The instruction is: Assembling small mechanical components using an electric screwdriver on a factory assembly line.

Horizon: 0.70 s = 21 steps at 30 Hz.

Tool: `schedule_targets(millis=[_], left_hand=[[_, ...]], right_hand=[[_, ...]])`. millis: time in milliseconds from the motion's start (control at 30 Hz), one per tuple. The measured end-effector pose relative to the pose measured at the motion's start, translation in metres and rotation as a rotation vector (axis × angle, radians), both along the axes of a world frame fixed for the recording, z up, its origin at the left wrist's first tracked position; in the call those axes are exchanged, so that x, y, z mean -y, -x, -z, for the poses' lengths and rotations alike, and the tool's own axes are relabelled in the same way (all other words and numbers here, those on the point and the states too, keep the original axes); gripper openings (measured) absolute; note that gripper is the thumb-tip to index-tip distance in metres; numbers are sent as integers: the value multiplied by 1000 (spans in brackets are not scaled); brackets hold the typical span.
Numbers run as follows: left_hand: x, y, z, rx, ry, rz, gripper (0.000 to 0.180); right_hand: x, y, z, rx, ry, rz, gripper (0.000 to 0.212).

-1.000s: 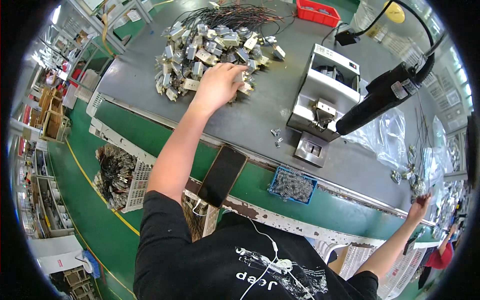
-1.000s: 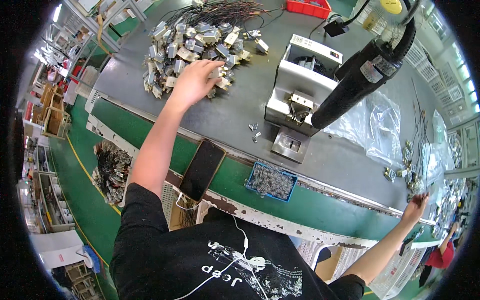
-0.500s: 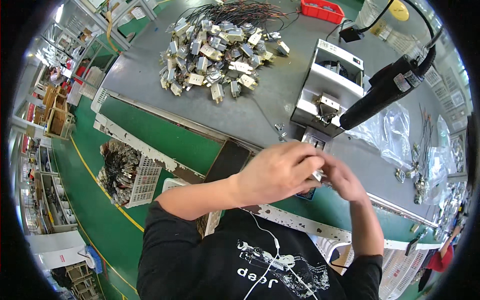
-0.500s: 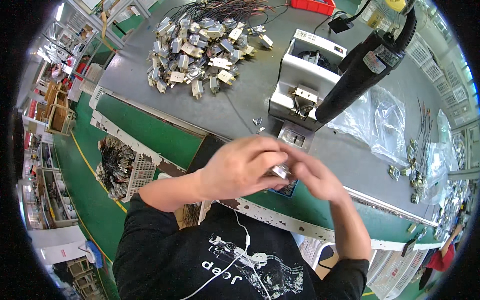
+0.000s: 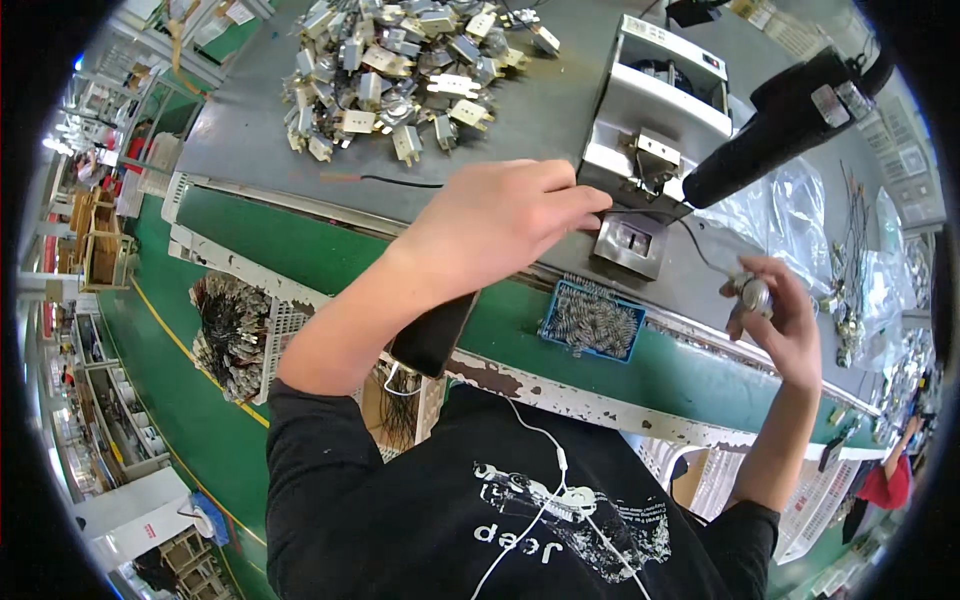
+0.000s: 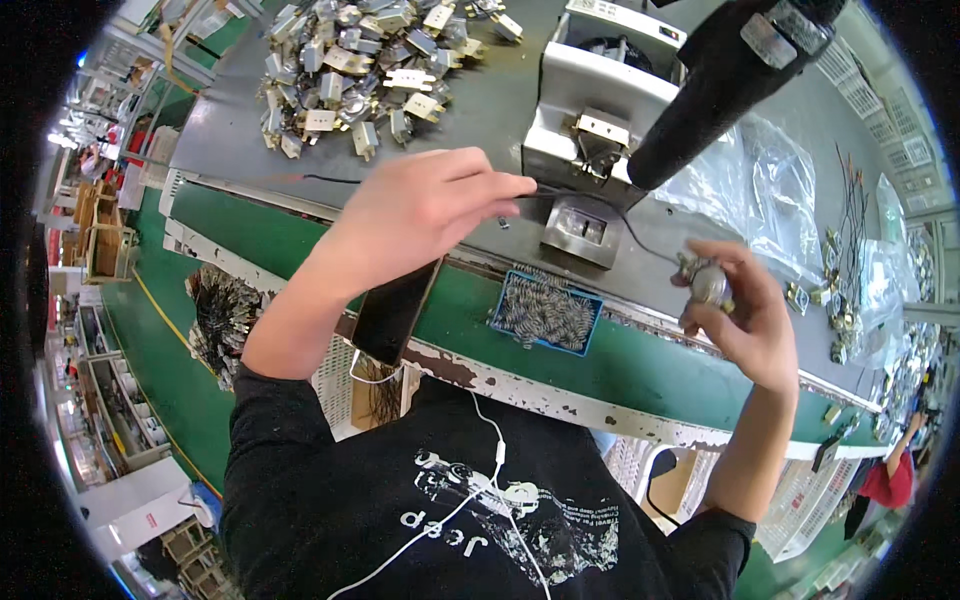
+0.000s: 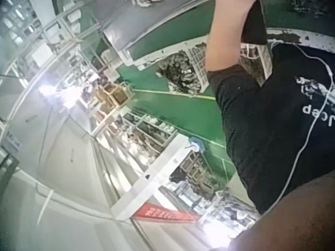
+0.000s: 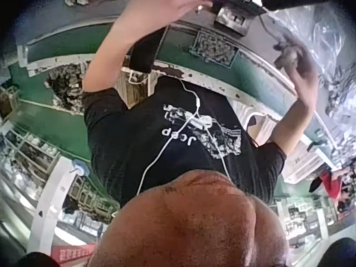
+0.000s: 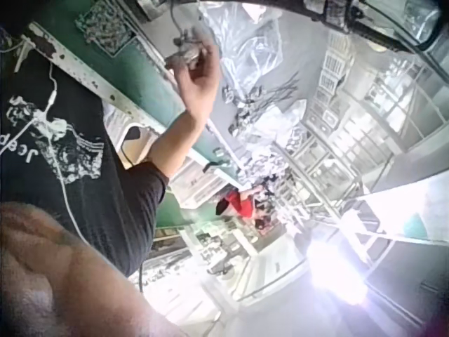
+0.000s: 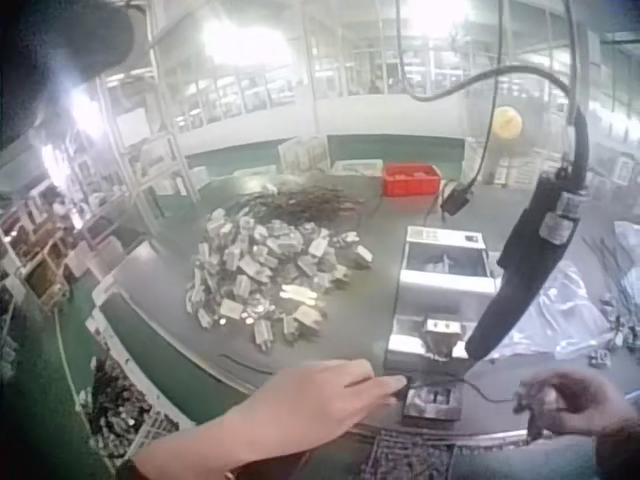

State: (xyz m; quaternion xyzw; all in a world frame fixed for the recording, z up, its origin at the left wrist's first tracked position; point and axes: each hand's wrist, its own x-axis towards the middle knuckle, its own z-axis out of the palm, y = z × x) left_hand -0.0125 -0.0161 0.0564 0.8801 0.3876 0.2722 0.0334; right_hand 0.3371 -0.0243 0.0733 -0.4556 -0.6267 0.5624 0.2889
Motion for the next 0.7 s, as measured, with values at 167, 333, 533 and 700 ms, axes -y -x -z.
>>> schedule_targets(millis=[167, 333, 533, 700], left_hand=[[0, 23, -11, -70, 111, 38, 33], [0, 48, 3, -207, 253, -58, 23], [-19, 5, 43, -70, 350, -20, 22], [-30, -2, 48, -66, 330, -33, 20]], right_hand=[[-4, 2, 16, 27, -105, -95, 55], [-23, 50, 39, 323, -353, -224, 53], [-23, 87, 79, 518, -745, -14, 39], [-25, 91, 85, 561, -873, 35, 37]])
